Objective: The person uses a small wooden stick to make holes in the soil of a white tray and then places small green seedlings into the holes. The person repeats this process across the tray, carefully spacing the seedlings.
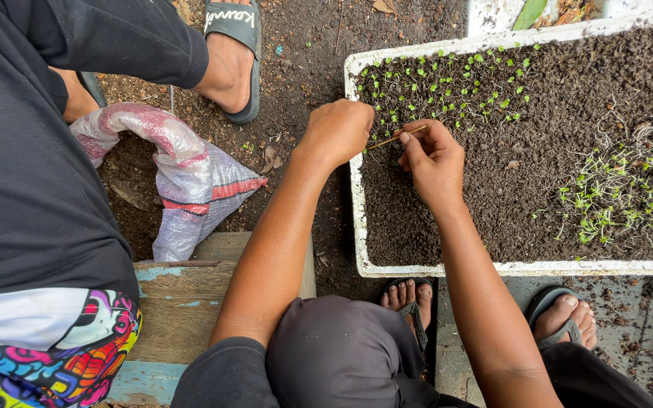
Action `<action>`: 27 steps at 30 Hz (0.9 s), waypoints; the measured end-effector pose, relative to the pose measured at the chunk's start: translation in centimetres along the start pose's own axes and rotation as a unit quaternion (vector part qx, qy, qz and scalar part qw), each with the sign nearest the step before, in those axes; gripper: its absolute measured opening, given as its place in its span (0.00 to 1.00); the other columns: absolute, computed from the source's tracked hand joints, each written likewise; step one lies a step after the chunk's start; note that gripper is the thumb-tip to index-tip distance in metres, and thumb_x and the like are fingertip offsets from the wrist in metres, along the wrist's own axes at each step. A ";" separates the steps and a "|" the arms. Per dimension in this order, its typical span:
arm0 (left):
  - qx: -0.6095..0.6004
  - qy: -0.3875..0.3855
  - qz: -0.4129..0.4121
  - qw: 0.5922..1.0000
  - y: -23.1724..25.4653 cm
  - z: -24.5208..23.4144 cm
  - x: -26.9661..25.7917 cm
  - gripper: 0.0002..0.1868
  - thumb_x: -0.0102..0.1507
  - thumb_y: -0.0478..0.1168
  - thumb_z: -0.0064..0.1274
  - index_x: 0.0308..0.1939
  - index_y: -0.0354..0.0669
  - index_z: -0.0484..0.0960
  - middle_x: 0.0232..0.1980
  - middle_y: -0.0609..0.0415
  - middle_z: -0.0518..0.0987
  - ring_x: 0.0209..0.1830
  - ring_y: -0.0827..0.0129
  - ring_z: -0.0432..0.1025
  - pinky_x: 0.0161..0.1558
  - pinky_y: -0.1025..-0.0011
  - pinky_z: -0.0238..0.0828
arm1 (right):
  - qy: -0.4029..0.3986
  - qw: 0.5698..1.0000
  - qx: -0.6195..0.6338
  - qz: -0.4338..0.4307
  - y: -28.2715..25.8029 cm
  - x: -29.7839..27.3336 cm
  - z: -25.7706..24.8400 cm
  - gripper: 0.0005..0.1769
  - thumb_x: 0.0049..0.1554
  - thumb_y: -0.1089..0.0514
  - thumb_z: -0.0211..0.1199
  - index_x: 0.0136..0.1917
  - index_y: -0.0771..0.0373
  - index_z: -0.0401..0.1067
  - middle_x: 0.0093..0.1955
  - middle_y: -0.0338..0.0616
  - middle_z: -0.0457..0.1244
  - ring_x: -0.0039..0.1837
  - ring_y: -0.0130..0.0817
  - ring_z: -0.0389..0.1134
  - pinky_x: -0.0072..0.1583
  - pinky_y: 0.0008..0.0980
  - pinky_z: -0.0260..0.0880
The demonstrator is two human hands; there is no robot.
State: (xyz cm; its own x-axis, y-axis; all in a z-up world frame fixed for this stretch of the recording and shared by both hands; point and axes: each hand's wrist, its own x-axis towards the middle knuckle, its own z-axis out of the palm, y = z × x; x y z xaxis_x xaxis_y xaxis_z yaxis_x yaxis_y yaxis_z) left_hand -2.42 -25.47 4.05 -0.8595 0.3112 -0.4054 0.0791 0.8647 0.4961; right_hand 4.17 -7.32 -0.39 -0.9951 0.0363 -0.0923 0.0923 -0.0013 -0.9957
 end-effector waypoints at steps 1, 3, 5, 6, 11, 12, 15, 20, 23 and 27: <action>-0.016 0.015 0.006 1.000 0.1 -0.5 -0.1 0.09 0.60 0.32 0.52 0.26 0.46 0.82 0.26 0.45 0.81 0.34 0.42 0.80 0.46 0.41 0.76 | -0.003 0.999 -0.036 -0.024 -0.3 0.0 0.1 0.05 0.62 0.72 0.61 0.52 0.68 0.73 0.45 0.54 0.71 0.33 0.30 0.69 0.33 0.25 0.71; -0.032 0.030 0.013 0.999 0.3 -1.1 -0.4 0.07 0.60 0.33 0.52 0.28 0.43 0.83 0.28 0.43 0.82 0.36 0.39 0.80 0.43 0.40 0.76 | -0.005 0.996 -0.071 -0.048 -0.8 -0.1 0.2 0.05 0.62 0.72 0.61 0.51 0.68 0.73 0.44 0.53 0.71 0.32 0.31 0.69 0.32 0.26 0.70; -0.042 0.063 0.014 0.997 0.4 -1.4 -0.5 0.06 0.62 0.35 0.53 0.29 0.44 0.81 0.29 0.43 0.81 0.37 0.38 0.80 0.42 0.40 0.76 | -0.016 0.987 -0.139 -0.078 -1.2 -0.3 0.2 0.05 0.61 0.73 0.63 0.50 0.67 0.75 0.42 0.53 0.71 0.31 0.34 0.69 0.33 0.28 0.69; -0.042 0.062 0.015 0.997 0.4 -1.4 -0.5 0.06 0.62 0.35 0.53 0.29 0.44 0.81 0.29 0.43 0.81 0.37 0.38 0.80 0.42 0.40 0.76 | -0.015 0.987 -0.140 -0.078 -1.3 -0.3 0.3 0.05 0.61 0.73 0.63 0.50 0.67 0.75 0.42 0.53 0.71 0.31 0.34 0.69 0.33 0.28 0.69; -0.033 0.109 0.023 0.993 0.2 -1.4 -0.5 0.07 0.62 0.41 0.51 0.29 0.48 0.75 0.28 0.42 0.79 0.34 0.37 0.77 0.37 0.44 0.74 | -0.035 0.970 -0.202 -0.132 -1.9 0.1 0.7 0.05 0.61 0.71 0.64 0.49 0.64 0.74 0.42 0.51 0.71 0.35 0.43 0.72 0.36 0.34 0.71; -0.034 0.109 0.024 0.993 0.4 -1.4 -0.6 0.07 0.62 0.41 0.51 0.29 0.48 0.75 0.28 0.42 0.79 0.34 0.37 0.77 0.37 0.44 0.74 | -0.034 0.970 -0.203 -0.131 -1.8 0.0 0.7 0.05 0.61 0.71 0.64 0.49 0.64 0.74 0.42 0.51 0.71 0.35 0.43 0.72 0.36 0.34 0.71; -0.057 0.137 0.024 0.989 0.7 -1.6 -0.6 0.09 0.62 0.40 0.53 0.27 0.48 0.72 0.26 0.47 0.77 0.32 0.41 0.78 0.36 0.49 0.75 | -0.035 0.972 -0.200 -0.118 -1.5 0.0 0.5 0.05 0.62 0.70 0.63 0.49 0.63 0.74 0.43 0.50 0.71 0.36 0.42 0.73 0.37 0.34 0.71; -0.064 0.155 0.024 0.986 0.9 -2.2 -1.1 0.13 0.62 0.43 0.55 0.27 0.48 0.70 0.27 0.46 0.76 0.32 0.40 0.77 0.34 0.47 0.73 | 0.010 0.999 -0.042 0.024 -1.4 -0.6 0.1 0.04 0.62 0.67 0.65 0.50 0.65 0.73 0.47 0.52 0.71 0.40 0.32 0.71 0.42 0.30 0.76; -0.058 0.170 0.023 0.984 1.4 -2.1 -1.1 0.16 0.62 0.48 0.57 0.26 0.47 0.69 0.25 0.44 0.74 0.31 0.37 0.76 0.33 0.47 0.70 | 0.053 0.997 0.054 0.031 -2.8 -0.6 -2.4 0.03 0.63 0.67 0.62 0.51 0.66 0.70 0.49 0.56 0.71 0.47 0.40 0.75 0.48 0.39 0.81; -0.047 0.166 0.029 0.985 1.6 -1.6 -1.0 0.17 0.62 0.50 0.57 0.27 0.47 0.70 0.26 0.45 0.74 0.33 0.37 0.75 0.34 0.44 0.70 | 0.110 0.992 0.059 0.020 -5.5 -1.7 -10.8 0.05 0.66 0.66 0.58 0.56 0.68 0.67 0.47 0.55 0.69 0.48 0.41 0.75 0.52 0.42 0.82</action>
State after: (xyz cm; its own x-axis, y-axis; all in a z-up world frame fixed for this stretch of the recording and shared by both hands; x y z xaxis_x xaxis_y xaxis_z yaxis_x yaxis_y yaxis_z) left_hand -2.22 -25.05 6.44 -0.9737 0.2000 -0.1094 0.0992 0.8039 0.5864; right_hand 5.76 3.41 5.23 -0.9573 0.2514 -0.1428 0.1144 -0.1241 -0.9857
